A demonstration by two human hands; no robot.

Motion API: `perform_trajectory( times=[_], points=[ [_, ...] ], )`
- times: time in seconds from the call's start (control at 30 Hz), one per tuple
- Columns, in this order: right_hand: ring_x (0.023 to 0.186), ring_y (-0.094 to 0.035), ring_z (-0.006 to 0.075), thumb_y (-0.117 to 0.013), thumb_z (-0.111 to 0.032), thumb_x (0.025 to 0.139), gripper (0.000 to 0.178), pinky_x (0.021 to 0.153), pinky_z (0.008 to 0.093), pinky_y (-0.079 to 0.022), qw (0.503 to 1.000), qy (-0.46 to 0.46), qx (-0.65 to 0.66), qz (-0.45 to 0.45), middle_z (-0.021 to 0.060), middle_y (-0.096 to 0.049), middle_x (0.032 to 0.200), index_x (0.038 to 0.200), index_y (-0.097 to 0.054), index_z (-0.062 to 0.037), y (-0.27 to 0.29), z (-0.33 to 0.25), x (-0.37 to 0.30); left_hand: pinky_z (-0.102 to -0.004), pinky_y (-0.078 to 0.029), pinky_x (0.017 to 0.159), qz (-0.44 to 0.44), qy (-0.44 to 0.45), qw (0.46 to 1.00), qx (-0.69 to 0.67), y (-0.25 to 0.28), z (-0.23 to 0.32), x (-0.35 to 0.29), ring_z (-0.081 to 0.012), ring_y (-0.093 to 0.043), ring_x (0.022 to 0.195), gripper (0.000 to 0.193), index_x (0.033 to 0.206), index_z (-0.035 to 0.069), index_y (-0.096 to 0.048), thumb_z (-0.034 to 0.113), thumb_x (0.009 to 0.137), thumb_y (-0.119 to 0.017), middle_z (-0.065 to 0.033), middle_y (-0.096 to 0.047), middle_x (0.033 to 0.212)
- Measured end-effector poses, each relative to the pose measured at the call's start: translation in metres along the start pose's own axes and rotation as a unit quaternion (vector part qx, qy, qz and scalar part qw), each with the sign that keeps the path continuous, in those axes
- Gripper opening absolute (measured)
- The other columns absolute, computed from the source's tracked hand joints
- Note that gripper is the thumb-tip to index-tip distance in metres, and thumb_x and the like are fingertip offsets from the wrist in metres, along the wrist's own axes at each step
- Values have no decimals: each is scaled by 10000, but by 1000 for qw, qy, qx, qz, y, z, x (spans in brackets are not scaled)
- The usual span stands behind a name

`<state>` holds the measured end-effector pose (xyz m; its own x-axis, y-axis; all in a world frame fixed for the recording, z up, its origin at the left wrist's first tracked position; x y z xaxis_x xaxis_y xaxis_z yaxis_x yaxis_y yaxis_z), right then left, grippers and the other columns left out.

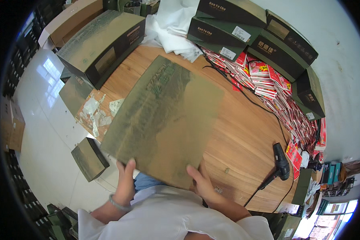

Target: The person opens a shoe box, places a pair of shoes inside with tissue paper, closes the box, and uses a heat gun to warm a label on the box. The person then stacks the box with others and repeats the process with another pair of shoes.

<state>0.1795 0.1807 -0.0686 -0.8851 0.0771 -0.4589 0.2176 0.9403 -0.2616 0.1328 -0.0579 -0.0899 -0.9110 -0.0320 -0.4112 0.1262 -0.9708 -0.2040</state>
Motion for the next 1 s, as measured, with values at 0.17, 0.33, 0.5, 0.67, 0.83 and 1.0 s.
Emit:
perform_trajectory(
  times=[0.17,0.33,0.5,0.67,0.83,1.0],
  points=[
    [1414,-241,276,-625,-307,943,842,1153,407,-217,999,-20,-22,-45,168,-269,1513,1525,-96,-5,2,10,-26,-401,-207,1150,-42,78,996,-10,25,-26,-46,-254,-278,1387,942,1507,52,-124,505,861,-639,-128,-272,1508],
    [1411,-247,276,-622,-311,946,847,1151,403,-224,995,-30,-40,-90,171,-256,1521,1528,-86,-9,-4,7,-15,-437,-237,1148,-61,68,991,-100,36,-57,-56,-276,-314,1398,902,1509,81,-207,594,858,-563,-106,-338,1506],
    [1411,-240,278,-626,-338,938,858,1151,419,-223,995,-61,-41,-67,163,-243,1526,1530,-89,-26,-6,11,-15,-412,-247,1133,-25,38,987,-154,26,-45,-46,-264,-340,1356,976,1490,65,-188,532,792,-683,-110,-333,1469],
    [1401,-243,269,-637,-371,926,870,1142,443,-237,994,-31,-85,-64,145,-212,1532,1525,-96,-46,-7,22,-23,-427,-311,1103,-35,46,988,-144,25,-25,-46,-268,-377,1344,936,1475,53,-252,571,808,-654,-113,-379,1456],
    [1316,-380,275,-568,-451,933,766,1087,449,-330,989,-97,-108,-19,143,-362,1459,1491,-236,-43,13,48,-39,-398,-224,1147,-87,53,993,-57,35,-31,-35,-284,-312,1367,1057,1451,-89,-42,489,839,-681,-212,-320,1458],
    [1305,-397,281,-554,-533,898,808,1076,455,-346,991,-72,-115,20,136,-378,1455,1485,-264,-60,30,49,-42,-410,-152,1175,-73,23,997,4,27,-21,-22,-361,-157,1431,1291,1365,-73,267,432,790,-773,-295,-115,1493]
  ],
)
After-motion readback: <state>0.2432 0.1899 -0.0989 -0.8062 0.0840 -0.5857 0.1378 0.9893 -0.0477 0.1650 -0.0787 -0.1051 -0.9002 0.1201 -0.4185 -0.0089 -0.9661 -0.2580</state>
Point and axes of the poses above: each hand's wrist, its own x-axis towards the middle knuckle, its own y-axis out of the back of the hand, z = x × y, the point moved 6 cm from there along x, towards the middle knuckle
